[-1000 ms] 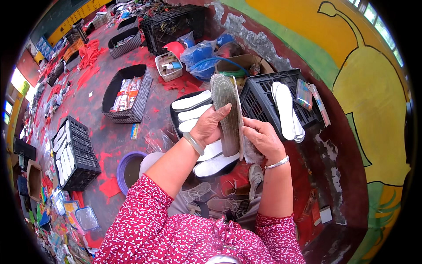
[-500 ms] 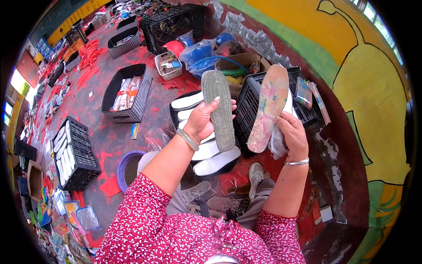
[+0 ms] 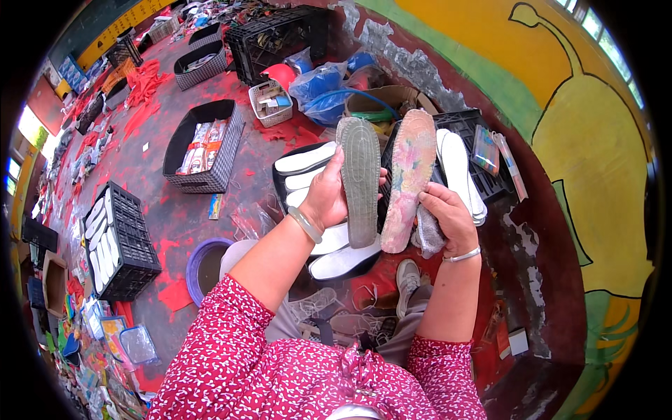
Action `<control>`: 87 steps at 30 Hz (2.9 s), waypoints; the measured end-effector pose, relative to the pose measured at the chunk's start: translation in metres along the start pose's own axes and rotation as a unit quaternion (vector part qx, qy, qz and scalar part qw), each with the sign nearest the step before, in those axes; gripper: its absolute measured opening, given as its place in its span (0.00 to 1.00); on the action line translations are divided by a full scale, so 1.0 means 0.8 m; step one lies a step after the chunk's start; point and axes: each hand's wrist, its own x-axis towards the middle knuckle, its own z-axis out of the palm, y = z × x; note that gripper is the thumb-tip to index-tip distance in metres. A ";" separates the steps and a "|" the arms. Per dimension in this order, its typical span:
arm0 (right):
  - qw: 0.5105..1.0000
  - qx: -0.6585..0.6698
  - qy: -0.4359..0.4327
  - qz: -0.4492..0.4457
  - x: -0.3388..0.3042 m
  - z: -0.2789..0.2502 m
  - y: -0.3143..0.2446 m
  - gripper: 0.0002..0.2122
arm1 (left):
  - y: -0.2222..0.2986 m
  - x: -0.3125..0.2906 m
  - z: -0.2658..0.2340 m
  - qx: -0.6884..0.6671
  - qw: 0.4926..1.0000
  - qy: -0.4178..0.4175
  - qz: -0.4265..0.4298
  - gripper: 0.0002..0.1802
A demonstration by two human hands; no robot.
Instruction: The person wipes shoe soles using a small cloth. They pick up individual soles from a stack, clean both sides with the cloth, and then place them back onto the stack or into a nearby crate.
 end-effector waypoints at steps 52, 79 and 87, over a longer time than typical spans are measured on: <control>0.971 0.024 0.204 -0.119 -0.001 -0.042 0.001 0.06 | 0.006 0.004 -0.002 0.045 0.998 0.031 0.043 0.35; 0.981 -0.020 0.180 -0.068 -0.009 -0.048 0.001 0.05 | -0.007 0.004 0.001 0.055 0.998 0.013 -0.015 0.34; 0.891 -0.304 0.308 -0.139 0.010 0.008 0.020 0.08 | -0.040 0.006 -0.002 0.129 0.991 0.020 0.007 0.33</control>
